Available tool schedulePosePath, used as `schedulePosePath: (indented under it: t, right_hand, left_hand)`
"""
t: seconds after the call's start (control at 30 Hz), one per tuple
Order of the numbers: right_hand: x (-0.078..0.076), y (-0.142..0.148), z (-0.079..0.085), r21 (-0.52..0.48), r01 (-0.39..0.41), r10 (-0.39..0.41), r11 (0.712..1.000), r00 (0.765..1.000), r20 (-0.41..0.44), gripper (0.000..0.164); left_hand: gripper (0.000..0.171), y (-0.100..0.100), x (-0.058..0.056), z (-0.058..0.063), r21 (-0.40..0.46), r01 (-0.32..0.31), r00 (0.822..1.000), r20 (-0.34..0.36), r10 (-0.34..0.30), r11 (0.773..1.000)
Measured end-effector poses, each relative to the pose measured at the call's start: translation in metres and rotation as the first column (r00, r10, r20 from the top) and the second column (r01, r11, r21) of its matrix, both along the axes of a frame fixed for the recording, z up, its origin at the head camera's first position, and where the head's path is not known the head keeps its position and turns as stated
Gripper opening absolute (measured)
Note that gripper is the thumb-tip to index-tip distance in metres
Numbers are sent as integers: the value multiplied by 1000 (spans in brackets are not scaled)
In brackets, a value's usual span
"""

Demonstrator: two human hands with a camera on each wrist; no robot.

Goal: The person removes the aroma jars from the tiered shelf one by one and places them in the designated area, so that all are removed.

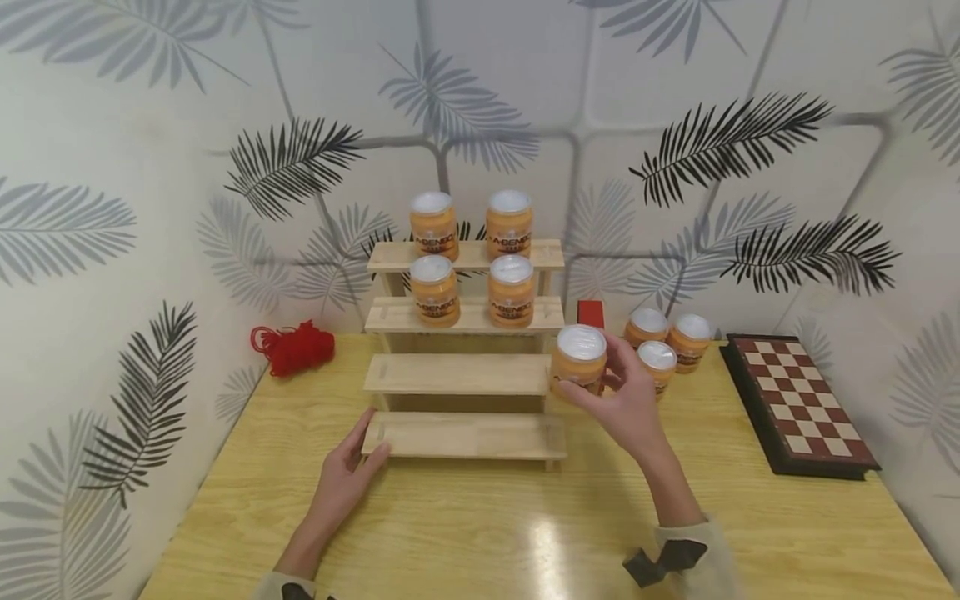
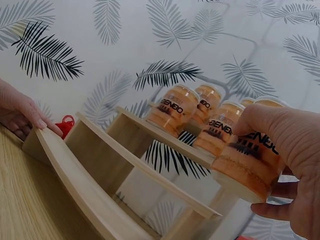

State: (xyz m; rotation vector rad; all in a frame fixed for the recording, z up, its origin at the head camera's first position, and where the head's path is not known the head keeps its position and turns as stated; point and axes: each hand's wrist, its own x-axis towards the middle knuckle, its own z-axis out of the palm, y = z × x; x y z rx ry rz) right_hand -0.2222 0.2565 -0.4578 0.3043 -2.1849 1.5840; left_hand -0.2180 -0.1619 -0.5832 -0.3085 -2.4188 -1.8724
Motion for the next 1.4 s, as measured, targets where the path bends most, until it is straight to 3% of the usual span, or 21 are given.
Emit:
schedulePosePath:
  t: [0.27,0.53,0.9,1.2,1.4]
  right_hand:
    - [6,26,-2,-15,46,-47,999,998,-45,76]
    - [12,55,-11,-45,104,-104,994,995,-5,75]
    - [22,86,-24,2,218,-218,976,976,-13,80]
    - [25,112,-46,56,275,-276,960,961,10,79]
    - [26,124,-62,36,309,-310,950,950,32,77]
  left_hand:
    - [74,0,0,0,-3,5,1000,3,-5,1000]
    - [74,0,1,2,-12,-6,1000,12,6,1000]
    - [73,2,1,2,-15,-13,1000,6,13,1000]
    - [73,4,1,2,-10,-12,1000,6,12,1000]
    - [73,2,3,3,-23,-20,1000,1,20,1000]
